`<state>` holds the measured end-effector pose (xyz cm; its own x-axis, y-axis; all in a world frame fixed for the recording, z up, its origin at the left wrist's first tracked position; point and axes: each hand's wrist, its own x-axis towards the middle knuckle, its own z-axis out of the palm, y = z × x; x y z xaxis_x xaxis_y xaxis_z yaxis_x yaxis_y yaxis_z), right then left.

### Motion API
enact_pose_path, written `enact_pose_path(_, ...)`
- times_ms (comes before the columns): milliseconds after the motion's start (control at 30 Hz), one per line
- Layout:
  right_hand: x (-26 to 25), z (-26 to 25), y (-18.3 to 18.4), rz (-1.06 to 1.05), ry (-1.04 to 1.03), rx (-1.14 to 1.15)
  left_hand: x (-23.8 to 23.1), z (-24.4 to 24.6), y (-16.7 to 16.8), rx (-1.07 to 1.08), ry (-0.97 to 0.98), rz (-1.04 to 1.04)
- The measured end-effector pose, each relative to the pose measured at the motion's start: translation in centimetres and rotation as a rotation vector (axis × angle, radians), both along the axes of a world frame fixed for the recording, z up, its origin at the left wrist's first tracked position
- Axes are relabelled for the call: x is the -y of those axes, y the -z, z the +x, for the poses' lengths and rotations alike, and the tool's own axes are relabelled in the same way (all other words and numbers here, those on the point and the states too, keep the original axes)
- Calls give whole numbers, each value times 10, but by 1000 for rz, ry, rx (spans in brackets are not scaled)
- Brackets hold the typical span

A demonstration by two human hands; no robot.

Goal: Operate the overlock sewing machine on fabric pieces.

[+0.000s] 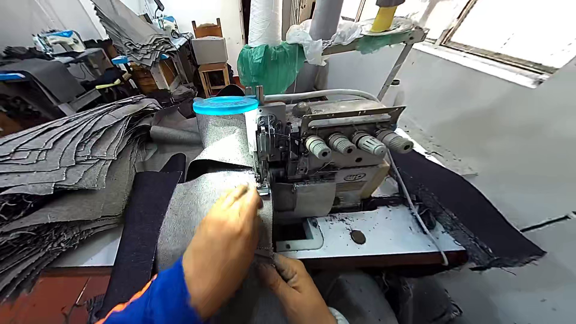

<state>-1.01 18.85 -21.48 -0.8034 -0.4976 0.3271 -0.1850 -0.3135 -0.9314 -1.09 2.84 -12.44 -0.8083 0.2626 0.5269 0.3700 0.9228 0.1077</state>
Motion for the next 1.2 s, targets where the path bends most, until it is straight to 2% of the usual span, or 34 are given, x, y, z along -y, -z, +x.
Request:
enact_pose_path(67, -8, -8, -5, 36, -60, -36, -11, 27, -7, 76, 107, 71)
enact_pose_path(133, -14, -13, -9, 62, -115, -79, -20, 57, 4, 92, 168, 111)
enact_pose_path(267, -11, -14, -5, 75, -44, -176, -12, 76, 39, 21, 136, -69)
enact_pose_path(367, 6, -13, -3, 119, 161, -315, 5, 61, 45, -120, 110, -159)
enact_pose_path(467, 25, -18, 1, 115, 355, -435, 29, 32, 36, -232, 257, -196)
enact_pose_path(567, 33, -30, -1, 111, 468, -465, 40, 8, 19, -189, 384, -154)
enact_pose_path(667, 36, -41, -7, 104, 502, -417, 41, -9, 9, -127, 422, -71)
enact_pose_path(767, 34, -39, -11, 76, 397, -345, 41, -20, 7, -104, 410, -40)
enact_pose_path(867, 33, -20, 6, 104, 283, -366, 41, -21, 12, -102, 405, -5)
enact_pose_path(933, 30, -16, 22, 149, 375, -464, 44, -15, 20, -79, 402, 61)
enact_pose_path(1000, 19, -22, 34, 269, 577, -623, 56, -4, 37, -141, 308, 138)
enact_pose_path(1067, 4, -37, 45, 424, 694, -786, 80, 3, 63, -235, -43, 142)
enact_pose_path(1133, 0, -45, 53, 723, 773, -915, 108, -9, 87, -74, -339, 125)
enact_pose_path(1200, 9, -40, 46, 1083, 772, -849, 120, -35, 91, 227, -485, 193)
